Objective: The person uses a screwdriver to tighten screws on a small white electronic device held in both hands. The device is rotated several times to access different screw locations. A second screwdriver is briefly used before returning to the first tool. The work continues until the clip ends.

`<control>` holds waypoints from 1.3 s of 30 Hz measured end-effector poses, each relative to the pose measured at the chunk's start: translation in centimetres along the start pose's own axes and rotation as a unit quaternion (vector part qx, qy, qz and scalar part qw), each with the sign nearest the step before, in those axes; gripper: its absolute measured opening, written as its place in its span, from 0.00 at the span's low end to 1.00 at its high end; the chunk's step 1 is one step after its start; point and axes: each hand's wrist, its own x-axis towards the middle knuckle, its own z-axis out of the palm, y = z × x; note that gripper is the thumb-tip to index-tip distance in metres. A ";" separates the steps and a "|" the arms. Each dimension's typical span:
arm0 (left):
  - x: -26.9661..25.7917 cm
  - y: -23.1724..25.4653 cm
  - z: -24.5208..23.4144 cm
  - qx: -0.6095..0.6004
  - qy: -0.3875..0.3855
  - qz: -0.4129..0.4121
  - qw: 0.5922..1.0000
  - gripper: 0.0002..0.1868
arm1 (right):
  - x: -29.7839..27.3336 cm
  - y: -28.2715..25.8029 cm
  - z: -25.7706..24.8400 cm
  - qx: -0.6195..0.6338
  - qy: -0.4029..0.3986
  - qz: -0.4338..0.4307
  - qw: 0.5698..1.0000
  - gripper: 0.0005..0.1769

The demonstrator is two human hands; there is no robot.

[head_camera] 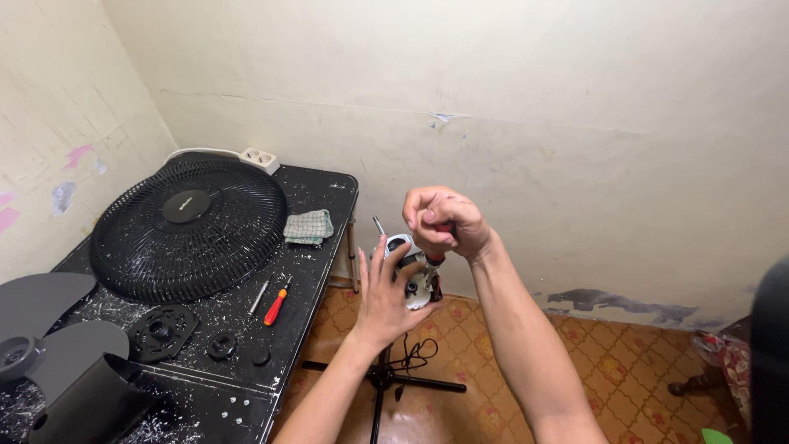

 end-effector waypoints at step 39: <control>-0.2 0.6 1.8 0.011 0.058 -0.038 0.998 0.35 | -0.2 0.1 -0.5 -0.047 -0.070 -0.082 0.993 0.23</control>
